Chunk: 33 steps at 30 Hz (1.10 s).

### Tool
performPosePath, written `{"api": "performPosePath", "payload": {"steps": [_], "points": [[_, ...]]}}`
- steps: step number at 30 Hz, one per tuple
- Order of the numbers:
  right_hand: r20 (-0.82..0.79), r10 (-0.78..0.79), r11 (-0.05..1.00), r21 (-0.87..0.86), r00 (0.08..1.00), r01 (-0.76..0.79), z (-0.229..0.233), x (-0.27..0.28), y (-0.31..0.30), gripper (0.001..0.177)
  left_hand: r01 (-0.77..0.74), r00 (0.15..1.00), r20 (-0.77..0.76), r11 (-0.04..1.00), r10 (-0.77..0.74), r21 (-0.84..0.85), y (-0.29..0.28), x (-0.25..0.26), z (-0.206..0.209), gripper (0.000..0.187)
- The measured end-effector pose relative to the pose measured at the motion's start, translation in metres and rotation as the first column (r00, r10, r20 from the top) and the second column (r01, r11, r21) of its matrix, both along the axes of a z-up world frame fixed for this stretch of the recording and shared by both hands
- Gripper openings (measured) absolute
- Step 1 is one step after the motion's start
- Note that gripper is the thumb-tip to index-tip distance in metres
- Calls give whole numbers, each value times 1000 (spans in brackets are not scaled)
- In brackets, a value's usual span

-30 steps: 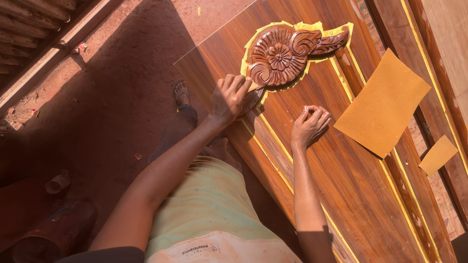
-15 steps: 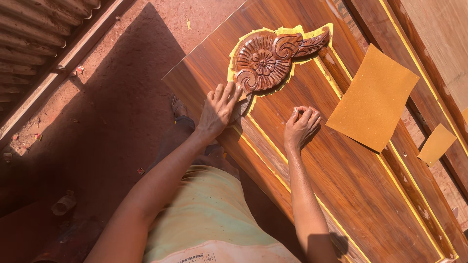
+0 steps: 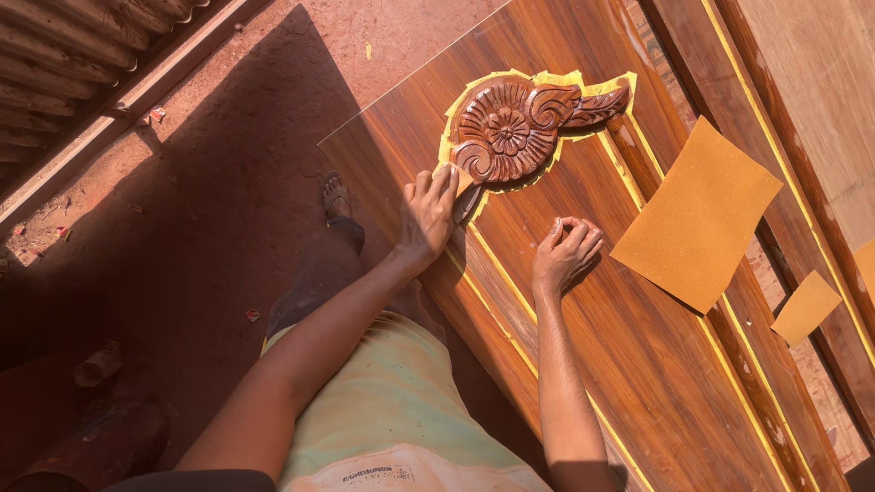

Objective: The person sands a wooden door panel using a sanding block. They smooth the flat surfaces, the edges, and the intricate carved floral design. The person moves around the panel to reach different areas while sanding.

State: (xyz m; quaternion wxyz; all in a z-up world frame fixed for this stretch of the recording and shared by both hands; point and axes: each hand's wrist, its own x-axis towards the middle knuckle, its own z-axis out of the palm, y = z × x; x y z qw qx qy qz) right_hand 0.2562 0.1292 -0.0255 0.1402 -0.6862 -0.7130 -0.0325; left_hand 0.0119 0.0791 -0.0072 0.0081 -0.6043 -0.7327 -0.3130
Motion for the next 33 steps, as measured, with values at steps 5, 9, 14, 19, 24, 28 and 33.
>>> {"api": "performPosePath", "payload": {"steps": [5, 9, 14, 19, 24, 28, 33], "points": [[1, 8, 1000, -17, 1000, -8, 1, 4, -4, 16, 19, 999, -32, 997, -21, -71, 10, 4, -14, 52], [5, 2, 1000, -4, 1000, -2, 0, -4, 3, 17, 36, 999, -19, 999, -35, 27, -2, -3, -6, 50], [23, 9, 1000, 1, 1000, -9, -2, 8, -3, 21, 50, 993, -106, 997, -56, -60, 13, 4, -1, 59], [24, 9, 1000, 1, 1000, -9, 2, -1, -1, 18, 139, 968, -206, 990, -143, -33, -8, -9, 3, 50], [-7, 20, 1000, 14, 1000, -20, 14, -1, -7, 18, 129, 948, -282, 988, -146, -81, 4, -9, 10, 52], [-19, 20, 999, 37, 1000, -19, 11, -5, -5, 18, 148, 951, -252, 980, -177, -130, -11, -14, 9, 50], [-6, 9, 1000, 27, 1000, -9, 12, -6, -7, 19, 25, 970, -234, 989, -60, -148, 12, -4, -7, 55]]}}
